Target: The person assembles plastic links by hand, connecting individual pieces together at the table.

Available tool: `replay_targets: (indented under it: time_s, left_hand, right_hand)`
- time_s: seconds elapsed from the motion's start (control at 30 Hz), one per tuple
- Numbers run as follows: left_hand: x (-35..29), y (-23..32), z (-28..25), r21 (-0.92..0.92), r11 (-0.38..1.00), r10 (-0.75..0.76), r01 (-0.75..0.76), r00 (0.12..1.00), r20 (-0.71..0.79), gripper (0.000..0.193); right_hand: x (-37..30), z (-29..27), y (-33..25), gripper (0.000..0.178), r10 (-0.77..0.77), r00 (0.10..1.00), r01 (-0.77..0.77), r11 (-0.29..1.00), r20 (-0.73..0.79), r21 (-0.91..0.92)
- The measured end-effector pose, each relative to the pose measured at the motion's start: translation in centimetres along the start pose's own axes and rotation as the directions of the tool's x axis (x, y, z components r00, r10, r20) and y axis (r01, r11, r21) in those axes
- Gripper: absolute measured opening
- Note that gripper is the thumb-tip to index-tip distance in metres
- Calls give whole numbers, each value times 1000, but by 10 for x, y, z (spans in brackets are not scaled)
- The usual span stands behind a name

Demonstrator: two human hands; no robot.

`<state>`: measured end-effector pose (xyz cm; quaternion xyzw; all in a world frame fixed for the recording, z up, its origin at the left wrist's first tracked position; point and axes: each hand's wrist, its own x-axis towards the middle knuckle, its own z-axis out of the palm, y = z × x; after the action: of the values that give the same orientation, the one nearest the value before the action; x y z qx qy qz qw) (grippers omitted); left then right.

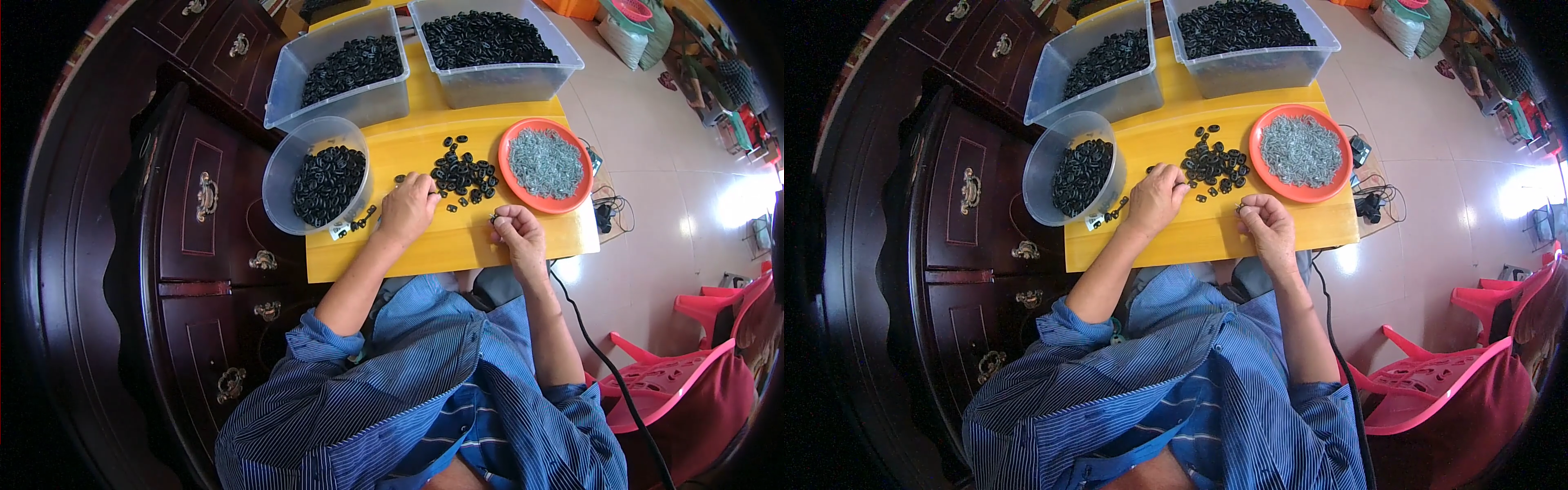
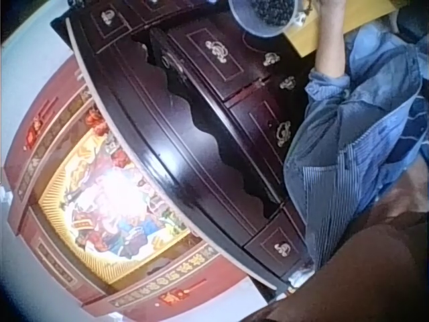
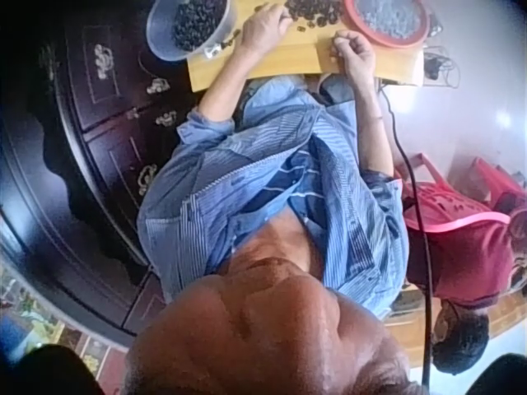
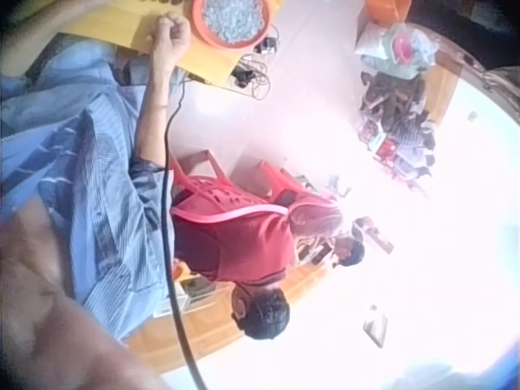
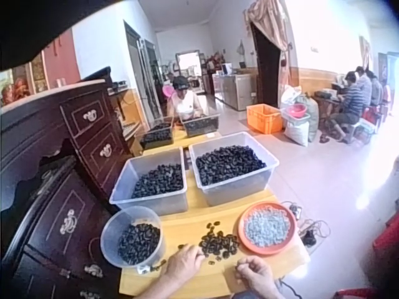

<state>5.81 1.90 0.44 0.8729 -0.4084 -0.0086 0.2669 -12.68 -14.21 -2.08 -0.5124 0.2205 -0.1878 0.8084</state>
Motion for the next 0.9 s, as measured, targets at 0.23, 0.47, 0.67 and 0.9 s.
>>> replay_targets:
  time_s: [0.23,0.47,0.67,0.9]
  left_hand:
    - [-12,-4,0,20,999,42,-42,998,-40,19]
    - [-23,0,-4,-289,957,-15,-13,996,-93,16]
    - [-40,43,7,-673,734,-57,95,995,78,12]
    - [-61,85,34,-892,420,57,163,977,206,12]
  right_hand:
    - [0,-1,2,15,-14,1000,14,1000,19,-2]
    - [-1,3,2,14,-24,1000,24,1000,-3,0]
    - [-2,19,-4,14,-22,985,45,990,-170,136]
    - [1,36,-11,16,130,978,-39,883,-163,468]
